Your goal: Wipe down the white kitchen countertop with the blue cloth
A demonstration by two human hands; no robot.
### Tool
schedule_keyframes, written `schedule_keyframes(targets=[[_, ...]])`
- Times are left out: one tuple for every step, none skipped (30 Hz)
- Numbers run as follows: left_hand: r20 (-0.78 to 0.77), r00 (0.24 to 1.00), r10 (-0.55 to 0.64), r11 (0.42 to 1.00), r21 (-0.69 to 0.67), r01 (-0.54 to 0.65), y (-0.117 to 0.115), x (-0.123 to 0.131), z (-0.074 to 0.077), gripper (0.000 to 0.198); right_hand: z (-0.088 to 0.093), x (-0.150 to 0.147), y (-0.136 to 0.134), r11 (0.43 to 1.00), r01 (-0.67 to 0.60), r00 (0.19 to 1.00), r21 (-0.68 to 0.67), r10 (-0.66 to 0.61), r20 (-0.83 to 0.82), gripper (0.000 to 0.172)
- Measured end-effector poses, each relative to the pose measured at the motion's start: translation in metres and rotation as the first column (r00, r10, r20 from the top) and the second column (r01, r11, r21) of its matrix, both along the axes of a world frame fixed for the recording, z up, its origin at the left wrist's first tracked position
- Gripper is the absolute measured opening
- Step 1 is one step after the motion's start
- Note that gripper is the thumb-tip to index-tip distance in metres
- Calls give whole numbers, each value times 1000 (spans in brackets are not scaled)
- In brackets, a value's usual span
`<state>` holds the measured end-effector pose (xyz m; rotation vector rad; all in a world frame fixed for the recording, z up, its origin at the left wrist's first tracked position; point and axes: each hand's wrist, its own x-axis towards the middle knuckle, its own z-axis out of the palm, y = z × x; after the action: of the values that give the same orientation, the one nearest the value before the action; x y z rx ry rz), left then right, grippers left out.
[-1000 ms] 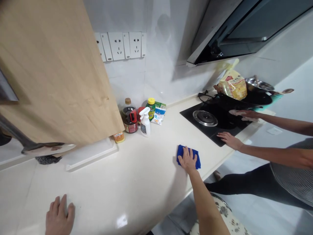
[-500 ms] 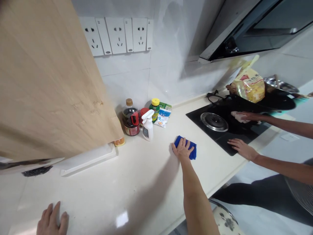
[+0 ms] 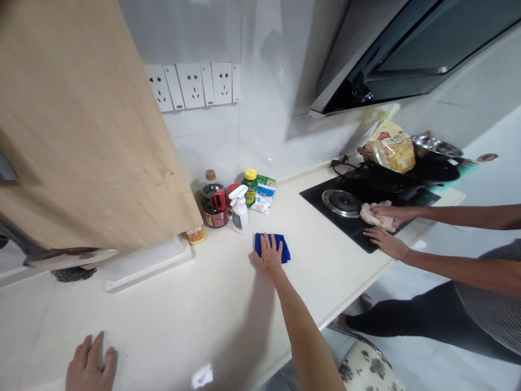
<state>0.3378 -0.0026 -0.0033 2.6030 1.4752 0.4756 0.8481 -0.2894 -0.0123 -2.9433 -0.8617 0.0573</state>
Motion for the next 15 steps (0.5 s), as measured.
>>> schedule_keyframes(targets=[[3,1000,5,1000,1,-5,0,0,0,70,1,-12,0,999,-29,1000,19,29,9,74],[6,1000,8,1000,2,-8,0,0,0,70,2,-25,0,998,-58,998,38,57,16,74],[6,1000,8,1000,3,-8,0,0,0,70,3,-38,0,995,-83,996,54,82,20,75],[4,1000,5,1000,6,-5,0,0,1,70,5,-53,0,992,-105,994,70,104,19,75],[2,1000,1,1000,9,-1,-1,0,1,70,8,-69,1,989,-123,992,85,123,12,76],[-1,1000,-1,1000,12,1,-2,1,3,71,10,-86,1,985,-140,990,97,141,0,77],[-4,1000,1,1000,12,-1,-3,1,4,71,13,-105,2,982,-156,987,108,159,-17,78],[-8,1000,6,1000,9,-6,-4,2,6,71,15,-124,3,978,-173,983,116,178,-36,79],[-10,1000,11,1000,6,-11,-5,3,8,71,17,-144,4,974,-192,978,121,200,-53,80],[-10,1000,11,1000,3,-11,-6,4,9,71,18,-165,4,970,-210,974,126,219,-64,81],[-8,1000,6,1000,2,-6,-7,4,11,71,20,-186,4,965,-225,969,131,236,-73,82],[-3,1000,-3,1000,4,3,-8,5,12,71,20,-206,3,961,-239,964,139,252,-82,82],[4,1000,-14,1000,9,14,-8,5,12,71,21,-226,1,956,-250,960,151,266,-93,84],[11,1000,-25,1000,14,25,-7,5,12,71,22,-244,-3,951,-260,955,165,279,-104,85],[13,999,-33,999,16,33,-7,4,11,70,23,-260,-7,945,-271,949,181,294,-114,85]])
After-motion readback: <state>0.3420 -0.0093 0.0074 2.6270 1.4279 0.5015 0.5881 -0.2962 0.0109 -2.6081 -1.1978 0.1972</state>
